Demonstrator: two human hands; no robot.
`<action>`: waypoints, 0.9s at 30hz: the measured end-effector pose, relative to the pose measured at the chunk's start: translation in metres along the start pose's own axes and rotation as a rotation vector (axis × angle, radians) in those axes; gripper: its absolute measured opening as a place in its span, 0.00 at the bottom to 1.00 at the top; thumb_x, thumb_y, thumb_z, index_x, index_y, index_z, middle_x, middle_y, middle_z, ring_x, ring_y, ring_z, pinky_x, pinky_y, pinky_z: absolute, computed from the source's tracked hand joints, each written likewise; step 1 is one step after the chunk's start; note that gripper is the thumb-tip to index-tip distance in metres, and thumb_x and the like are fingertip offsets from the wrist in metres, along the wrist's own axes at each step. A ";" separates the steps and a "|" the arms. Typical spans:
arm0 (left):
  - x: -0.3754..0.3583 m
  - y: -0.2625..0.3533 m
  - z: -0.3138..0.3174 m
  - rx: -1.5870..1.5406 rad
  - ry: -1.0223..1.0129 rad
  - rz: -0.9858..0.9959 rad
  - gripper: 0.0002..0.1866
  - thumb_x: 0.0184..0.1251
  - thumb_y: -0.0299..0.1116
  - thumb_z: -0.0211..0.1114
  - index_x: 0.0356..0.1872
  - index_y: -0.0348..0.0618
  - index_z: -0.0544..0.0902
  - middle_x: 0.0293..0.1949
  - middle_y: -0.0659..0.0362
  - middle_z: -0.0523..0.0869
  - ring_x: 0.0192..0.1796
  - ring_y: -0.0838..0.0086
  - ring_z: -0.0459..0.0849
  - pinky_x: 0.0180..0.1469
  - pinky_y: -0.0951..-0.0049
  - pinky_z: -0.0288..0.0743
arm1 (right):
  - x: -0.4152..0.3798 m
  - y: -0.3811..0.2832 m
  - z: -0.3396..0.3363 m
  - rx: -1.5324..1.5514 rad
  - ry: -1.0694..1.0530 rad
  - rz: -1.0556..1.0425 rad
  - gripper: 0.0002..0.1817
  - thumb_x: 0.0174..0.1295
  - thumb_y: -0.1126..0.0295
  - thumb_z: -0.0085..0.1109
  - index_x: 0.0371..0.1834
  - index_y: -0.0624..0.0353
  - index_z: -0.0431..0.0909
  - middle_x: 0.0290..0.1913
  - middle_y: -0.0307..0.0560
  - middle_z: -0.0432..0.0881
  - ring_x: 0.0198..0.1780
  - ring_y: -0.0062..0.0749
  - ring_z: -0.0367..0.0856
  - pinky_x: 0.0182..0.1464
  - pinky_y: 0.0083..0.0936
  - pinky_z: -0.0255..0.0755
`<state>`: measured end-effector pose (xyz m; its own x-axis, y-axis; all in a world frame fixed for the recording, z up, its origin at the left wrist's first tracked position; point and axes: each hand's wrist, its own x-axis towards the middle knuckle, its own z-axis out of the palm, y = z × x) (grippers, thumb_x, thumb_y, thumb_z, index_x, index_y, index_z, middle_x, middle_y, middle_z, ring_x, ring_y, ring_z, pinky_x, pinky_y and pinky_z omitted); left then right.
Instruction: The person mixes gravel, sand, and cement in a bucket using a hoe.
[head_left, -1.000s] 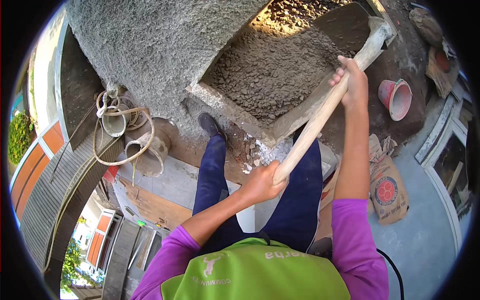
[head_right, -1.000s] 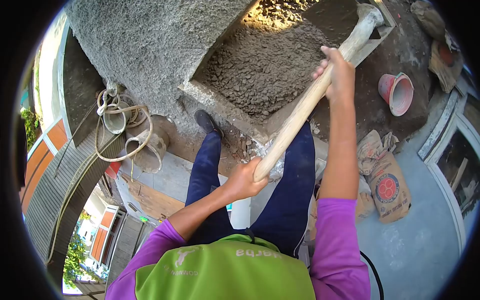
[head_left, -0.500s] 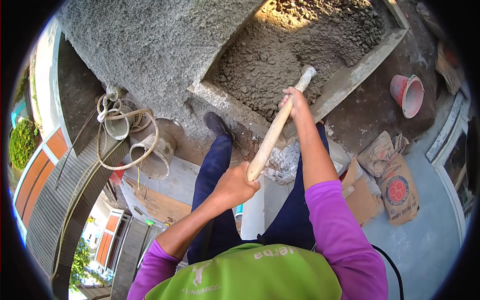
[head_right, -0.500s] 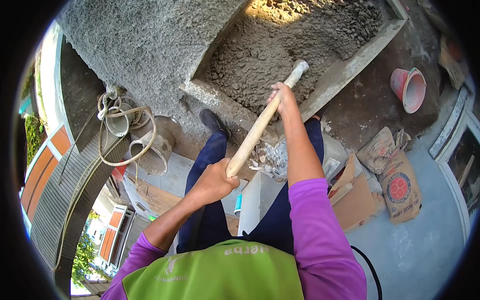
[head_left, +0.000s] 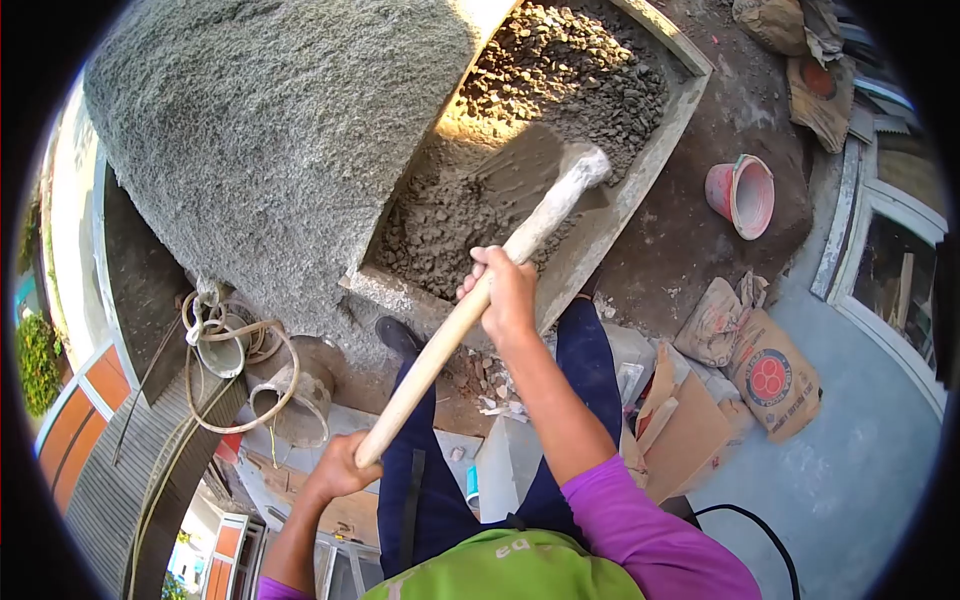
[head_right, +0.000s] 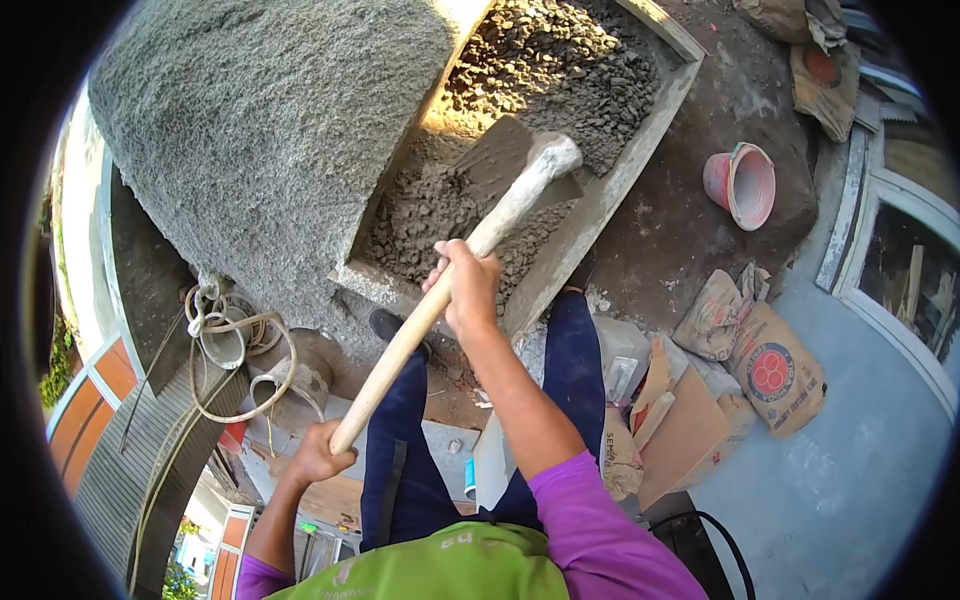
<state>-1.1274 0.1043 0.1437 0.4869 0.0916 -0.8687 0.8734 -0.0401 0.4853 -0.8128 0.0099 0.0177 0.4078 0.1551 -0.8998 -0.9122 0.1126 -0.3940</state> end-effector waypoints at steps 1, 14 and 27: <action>0.020 0.014 0.025 -0.033 -0.024 0.027 0.13 0.49 0.30 0.73 0.35 0.36 0.82 0.24 0.57 0.82 0.27 0.75 0.78 0.33 0.66 0.75 | 0.007 -0.028 -0.008 -0.052 -0.014 -0.103 0.05 0.61 0.76 0.62 0.30 0.63 0.75 0.22 0.42 0.72 0.18 0.31 0.72 0.21 0.35 0.73; 0.289 0.103 0.205 -0.227 0.021 0.176 0.18 0.53 0.34 0.69 0.44 0.34 0.85 0.30 0.45 0.87 0.34 0.61 0.88 0.42 0.61 0.80 | 0.239 -0.177 -0.117 -0.343 0.137 -0.285 0.09 0.60 0.69 0.64 0.33 0.62 0.76 0.25 0.42 0.72 0.20 0.29 0.71 0.22 0.34 0.71; 0.112 0.038 0.065 0.320 0.110 -0.042 0.13 0.53 0.39 0.71 0.35 0.41 0.83 0.32 0.41 0.88 0.39 0.42 0.87 0.45 0.46 0.80 | 0.168 0.032 -0.124 0.109 0.061 0.097 0.08 0.62 0.67 0.59 0.33 0.53 0.69 0.23 0.36 0.65 0.22 0.28 0.66 0.26 0.33 0.70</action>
<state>-1.0386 0.0485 0.0585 0.4613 0.2055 -0.8631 0.8601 -0.3422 0.3783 -0.7784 -0.0816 -0.1697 0.3115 0.1105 -0.9438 -0.9362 0.2059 -0.2849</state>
